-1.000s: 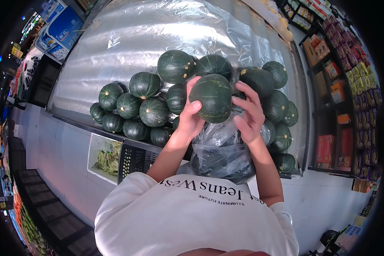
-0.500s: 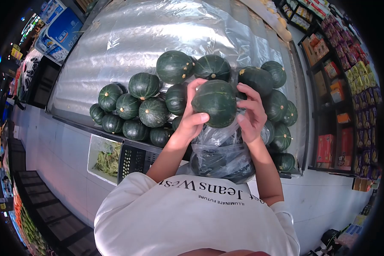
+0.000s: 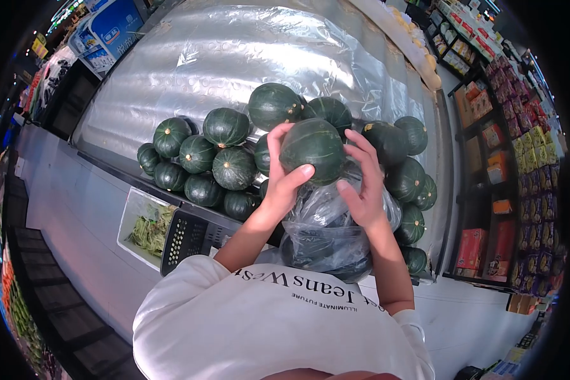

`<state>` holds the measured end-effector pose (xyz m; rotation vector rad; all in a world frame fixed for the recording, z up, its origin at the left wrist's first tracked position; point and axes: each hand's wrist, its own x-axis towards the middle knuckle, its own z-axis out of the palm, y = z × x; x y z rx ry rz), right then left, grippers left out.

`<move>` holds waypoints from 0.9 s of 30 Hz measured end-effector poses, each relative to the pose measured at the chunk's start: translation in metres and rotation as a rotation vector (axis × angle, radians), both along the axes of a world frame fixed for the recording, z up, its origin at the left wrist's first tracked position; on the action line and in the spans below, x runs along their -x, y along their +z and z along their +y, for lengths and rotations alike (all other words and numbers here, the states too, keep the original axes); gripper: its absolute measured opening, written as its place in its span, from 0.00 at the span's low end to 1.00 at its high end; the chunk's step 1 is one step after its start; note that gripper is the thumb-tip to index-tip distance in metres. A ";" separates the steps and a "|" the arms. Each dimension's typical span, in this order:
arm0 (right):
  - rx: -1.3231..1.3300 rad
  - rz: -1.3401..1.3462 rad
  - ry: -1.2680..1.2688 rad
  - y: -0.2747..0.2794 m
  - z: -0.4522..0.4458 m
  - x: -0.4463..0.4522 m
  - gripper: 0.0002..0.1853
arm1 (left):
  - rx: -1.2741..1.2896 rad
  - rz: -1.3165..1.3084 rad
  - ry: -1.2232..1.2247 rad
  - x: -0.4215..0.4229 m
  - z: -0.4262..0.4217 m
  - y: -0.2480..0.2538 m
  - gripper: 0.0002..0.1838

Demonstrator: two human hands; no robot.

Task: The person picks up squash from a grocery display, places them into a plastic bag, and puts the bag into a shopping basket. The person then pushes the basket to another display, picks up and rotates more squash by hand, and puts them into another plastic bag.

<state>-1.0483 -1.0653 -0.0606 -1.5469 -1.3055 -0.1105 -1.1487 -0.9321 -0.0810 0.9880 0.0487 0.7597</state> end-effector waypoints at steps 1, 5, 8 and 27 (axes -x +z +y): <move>0.045 -0.045 -0.011 0.010 0.006 0.005 0.28 | -0.027 -0.069 0.021 0.003 0.008 0.001 0.44; 0.152 -0.113 0.012 0.037 0.043 0.018 0.33 | -0.258 0.007 0.307 0.018 0.041 0.019 0.45; 0.156 -0.198 0.015 0.038 0.087 0.006 0.33 | -0.541 0.160 0.538 0.018 0.080 0.033 0.47; 0.650 -0.330 -0.117 0.013 0.214 -0.045 0.28 | -0.850 0.786 0.511 -0.015 0.201 0.002 0.44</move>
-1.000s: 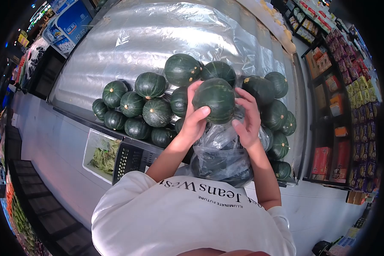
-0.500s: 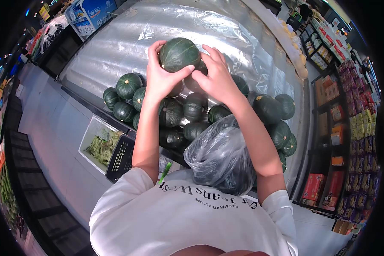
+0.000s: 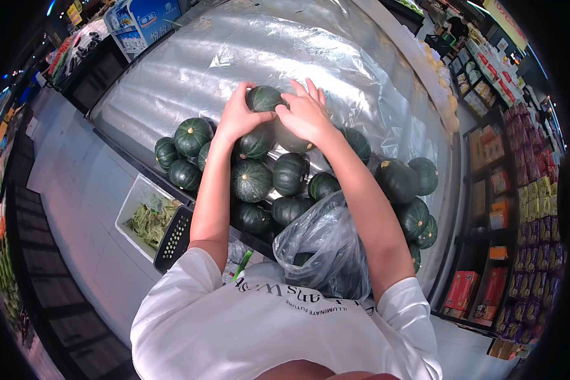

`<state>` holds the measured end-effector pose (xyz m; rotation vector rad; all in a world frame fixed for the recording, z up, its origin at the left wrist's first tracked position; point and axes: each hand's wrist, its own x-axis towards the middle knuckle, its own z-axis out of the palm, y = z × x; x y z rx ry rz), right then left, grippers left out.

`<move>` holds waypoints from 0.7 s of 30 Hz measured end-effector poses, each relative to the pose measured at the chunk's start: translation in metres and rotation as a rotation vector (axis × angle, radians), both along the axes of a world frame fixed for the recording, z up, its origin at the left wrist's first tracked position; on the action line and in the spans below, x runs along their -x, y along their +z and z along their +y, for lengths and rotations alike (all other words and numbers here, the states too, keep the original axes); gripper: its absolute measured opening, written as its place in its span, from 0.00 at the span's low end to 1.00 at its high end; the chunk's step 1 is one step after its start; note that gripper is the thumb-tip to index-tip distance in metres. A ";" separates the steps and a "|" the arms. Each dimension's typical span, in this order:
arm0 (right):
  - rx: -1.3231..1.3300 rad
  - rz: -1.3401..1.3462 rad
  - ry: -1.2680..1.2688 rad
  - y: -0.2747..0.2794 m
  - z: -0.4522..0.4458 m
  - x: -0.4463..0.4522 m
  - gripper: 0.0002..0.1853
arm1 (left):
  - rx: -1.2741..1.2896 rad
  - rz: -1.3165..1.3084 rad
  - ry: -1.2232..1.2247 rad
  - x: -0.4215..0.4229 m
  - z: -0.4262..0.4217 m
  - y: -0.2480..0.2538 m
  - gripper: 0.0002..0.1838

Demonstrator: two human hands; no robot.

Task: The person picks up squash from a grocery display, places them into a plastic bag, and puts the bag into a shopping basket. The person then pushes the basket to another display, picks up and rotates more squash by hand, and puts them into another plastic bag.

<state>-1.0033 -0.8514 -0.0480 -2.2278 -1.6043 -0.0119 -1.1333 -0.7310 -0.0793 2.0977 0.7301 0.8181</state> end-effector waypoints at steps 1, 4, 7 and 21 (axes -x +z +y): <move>-0.029 -0.004 0.003 -0.003 0.000 0.000 0.27 | 0.023 0.004 -0.022 -0.001 0.004 -0.002 0.44; -0.181 0.004 0.006 -0.006 -0.006 0.003 0.25 | -0.005 0.033 -0.031 0.001 0.002 -0.002 0.43; -0.340 0.026 0.057 0.011 -0.029 0.005 0.21 | -0.236 -0.008 0.076 0.008 -0.016 0.012 0.38; -0.238 0.333 0.157 0.020 -0.218 0.058 0.20 | -0.191 -0.281 -0.608 0.057 -0.210 0.007 0.15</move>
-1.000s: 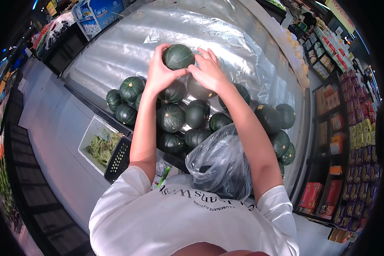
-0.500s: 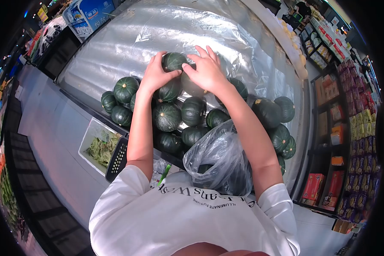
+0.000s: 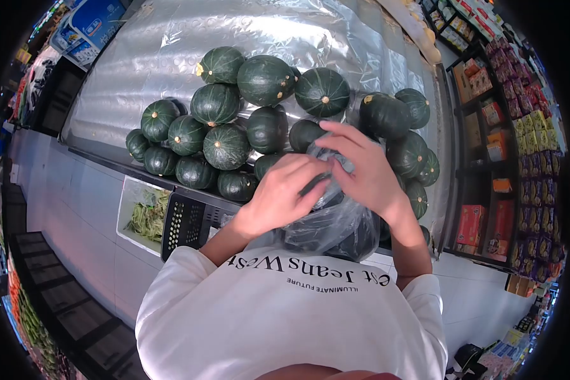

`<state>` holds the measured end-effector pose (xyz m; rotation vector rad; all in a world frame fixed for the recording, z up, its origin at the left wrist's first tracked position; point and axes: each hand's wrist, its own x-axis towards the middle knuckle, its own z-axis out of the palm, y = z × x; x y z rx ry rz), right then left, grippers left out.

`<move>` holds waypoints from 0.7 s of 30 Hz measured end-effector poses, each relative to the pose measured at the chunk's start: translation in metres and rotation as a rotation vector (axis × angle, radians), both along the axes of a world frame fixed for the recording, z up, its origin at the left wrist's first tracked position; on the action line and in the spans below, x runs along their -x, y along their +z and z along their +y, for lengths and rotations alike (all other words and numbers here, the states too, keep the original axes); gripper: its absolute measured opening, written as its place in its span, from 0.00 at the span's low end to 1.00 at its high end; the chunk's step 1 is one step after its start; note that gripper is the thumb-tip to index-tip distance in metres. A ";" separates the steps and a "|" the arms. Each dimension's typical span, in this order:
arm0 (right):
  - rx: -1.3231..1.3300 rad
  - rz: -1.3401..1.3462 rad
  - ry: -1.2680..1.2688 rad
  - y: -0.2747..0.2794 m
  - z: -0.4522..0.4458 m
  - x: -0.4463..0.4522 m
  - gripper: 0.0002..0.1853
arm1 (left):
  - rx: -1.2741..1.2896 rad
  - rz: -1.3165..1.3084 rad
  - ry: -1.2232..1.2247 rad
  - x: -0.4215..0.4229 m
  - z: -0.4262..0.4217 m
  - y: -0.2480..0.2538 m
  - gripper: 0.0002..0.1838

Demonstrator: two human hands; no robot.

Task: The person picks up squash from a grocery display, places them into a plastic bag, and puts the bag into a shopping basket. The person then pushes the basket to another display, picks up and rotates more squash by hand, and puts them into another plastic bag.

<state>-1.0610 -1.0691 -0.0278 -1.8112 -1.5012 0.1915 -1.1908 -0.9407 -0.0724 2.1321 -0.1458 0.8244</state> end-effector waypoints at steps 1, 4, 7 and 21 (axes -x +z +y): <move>0.053 0.037 0.000 -0.005 -0.010 0.007 0.21 | -0.053 0.009 -0.037 0.004 -0.004 -0.007 0.16; 0.077 -0.192 0.026 -0.024 -0.036 0.022 0.23 | -0.186 0.035 -0.110 0.014 -0.013 -0.015 0.17; 0.063 -0.162 0.008 -0.030 -0.050 0.030 0.24 | -0.242 0.046 -0.134 0.021 -0.015 -0.014 0.18; 0.064 -0.236 -0.033 -0.026 -0.074 0.045 0.11 | -0.152 0.342 -0.176 0.032 -0.009 -0.018 0.11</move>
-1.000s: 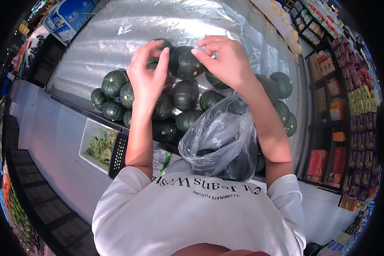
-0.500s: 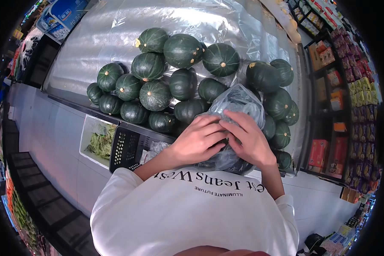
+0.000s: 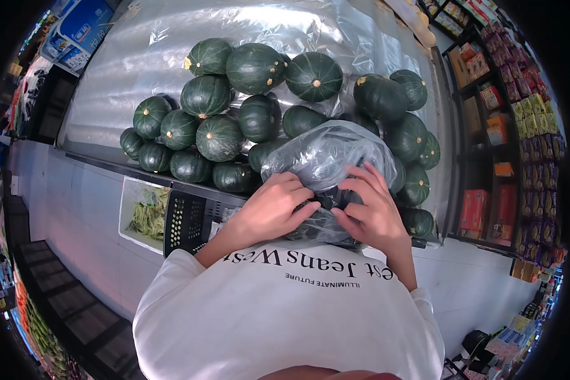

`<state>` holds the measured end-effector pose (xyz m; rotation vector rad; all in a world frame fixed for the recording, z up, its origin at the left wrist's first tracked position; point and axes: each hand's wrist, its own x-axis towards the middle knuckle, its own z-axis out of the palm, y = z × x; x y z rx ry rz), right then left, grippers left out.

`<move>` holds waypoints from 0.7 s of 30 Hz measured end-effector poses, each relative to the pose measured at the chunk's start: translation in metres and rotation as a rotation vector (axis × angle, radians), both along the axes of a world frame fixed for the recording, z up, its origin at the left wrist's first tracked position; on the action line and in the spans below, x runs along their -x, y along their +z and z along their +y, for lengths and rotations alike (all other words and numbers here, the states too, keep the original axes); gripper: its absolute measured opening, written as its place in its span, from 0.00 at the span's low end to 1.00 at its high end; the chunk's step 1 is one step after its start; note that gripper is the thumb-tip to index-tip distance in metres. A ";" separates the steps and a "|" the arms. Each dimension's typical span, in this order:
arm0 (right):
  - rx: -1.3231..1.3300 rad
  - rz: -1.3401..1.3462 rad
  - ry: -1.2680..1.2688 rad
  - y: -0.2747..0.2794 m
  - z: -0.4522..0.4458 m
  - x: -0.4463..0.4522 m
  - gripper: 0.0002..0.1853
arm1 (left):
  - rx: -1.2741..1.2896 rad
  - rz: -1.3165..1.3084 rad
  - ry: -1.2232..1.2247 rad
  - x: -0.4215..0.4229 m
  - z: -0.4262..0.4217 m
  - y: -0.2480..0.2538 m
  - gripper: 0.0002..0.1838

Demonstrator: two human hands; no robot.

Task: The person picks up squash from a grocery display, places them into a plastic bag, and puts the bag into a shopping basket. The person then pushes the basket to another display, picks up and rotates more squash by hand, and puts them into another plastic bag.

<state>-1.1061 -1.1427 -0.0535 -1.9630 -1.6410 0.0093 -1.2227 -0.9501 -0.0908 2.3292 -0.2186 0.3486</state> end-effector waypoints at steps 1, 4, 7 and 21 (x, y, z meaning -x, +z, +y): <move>-0.019 0.004 0.029 0.000 -0.001 0.000 0.12 | -0.001 0.017 -0.005 0.000 0.000 0.001 0.10; -0.003 0.028 0.074 0.002 -0.003 0.004 0.12 | 0.010 0.077 0.009 0.002 0.000 0.005 0.10; 0.046 0.055 0.074 0.005 -0.003 0.005 0.12 | 0.041 0.174 0.046 0.002 0.000 0.008 0.09; 0.302 0.190 0.053 0.007 0.002 0.007 0.21 | 0.069 0.329 -0.186 0.006 0.009 0.015 0.32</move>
